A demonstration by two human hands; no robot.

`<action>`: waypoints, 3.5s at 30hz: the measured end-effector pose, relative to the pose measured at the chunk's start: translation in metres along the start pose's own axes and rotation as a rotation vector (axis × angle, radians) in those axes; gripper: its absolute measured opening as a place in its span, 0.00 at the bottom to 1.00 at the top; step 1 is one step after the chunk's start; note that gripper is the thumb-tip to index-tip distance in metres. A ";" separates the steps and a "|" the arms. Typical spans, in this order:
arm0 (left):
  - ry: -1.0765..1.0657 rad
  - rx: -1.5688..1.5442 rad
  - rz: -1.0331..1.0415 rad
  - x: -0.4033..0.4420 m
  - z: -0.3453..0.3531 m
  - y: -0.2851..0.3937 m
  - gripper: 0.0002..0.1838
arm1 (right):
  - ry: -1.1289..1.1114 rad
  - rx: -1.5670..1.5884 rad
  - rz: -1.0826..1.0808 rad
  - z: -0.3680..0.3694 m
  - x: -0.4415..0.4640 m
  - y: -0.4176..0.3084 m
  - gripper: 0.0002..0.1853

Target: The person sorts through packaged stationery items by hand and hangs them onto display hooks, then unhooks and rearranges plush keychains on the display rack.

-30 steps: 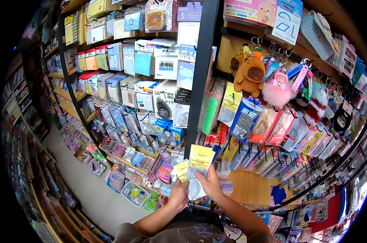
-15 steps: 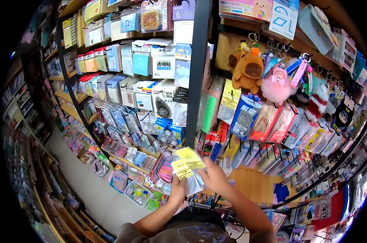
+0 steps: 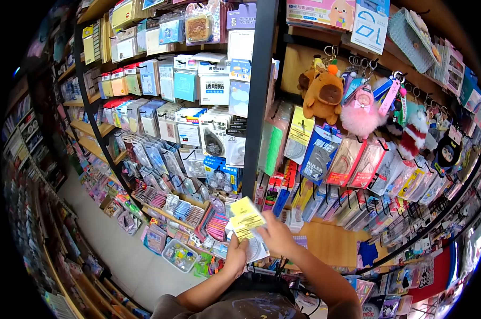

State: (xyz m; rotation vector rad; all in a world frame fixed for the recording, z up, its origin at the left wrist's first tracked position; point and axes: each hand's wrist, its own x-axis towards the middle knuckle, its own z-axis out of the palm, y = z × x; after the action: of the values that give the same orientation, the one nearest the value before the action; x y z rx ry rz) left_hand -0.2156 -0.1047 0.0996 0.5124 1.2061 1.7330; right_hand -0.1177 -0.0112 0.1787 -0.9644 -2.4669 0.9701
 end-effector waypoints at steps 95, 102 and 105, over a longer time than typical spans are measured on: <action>0.029 -0.089 -0.032 0.005 -0.009 -0.009 0.18 | 0.372 0.829 -0.121 -0.124 0.071 -0.014 0.17; 0.030 -0.089 -0.008 0.009 -0.016 -0.011 0.17 | 0.358 0.900 -0.088 -0.130 0.089 -0.008 0.16; 0.035 -0.098 0.015 0.012 -0.017 -0.017 0.17 | 0.352 0.910 -0.098 -0.131 0.088 -0.009 0.16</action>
State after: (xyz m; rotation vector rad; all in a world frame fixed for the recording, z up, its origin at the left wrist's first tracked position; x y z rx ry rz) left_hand -0.2269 -0.1016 0.0755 0.4353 1.1377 1.8106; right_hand -0.1195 0.1077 0.2830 -0.6051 -1.4888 1.5139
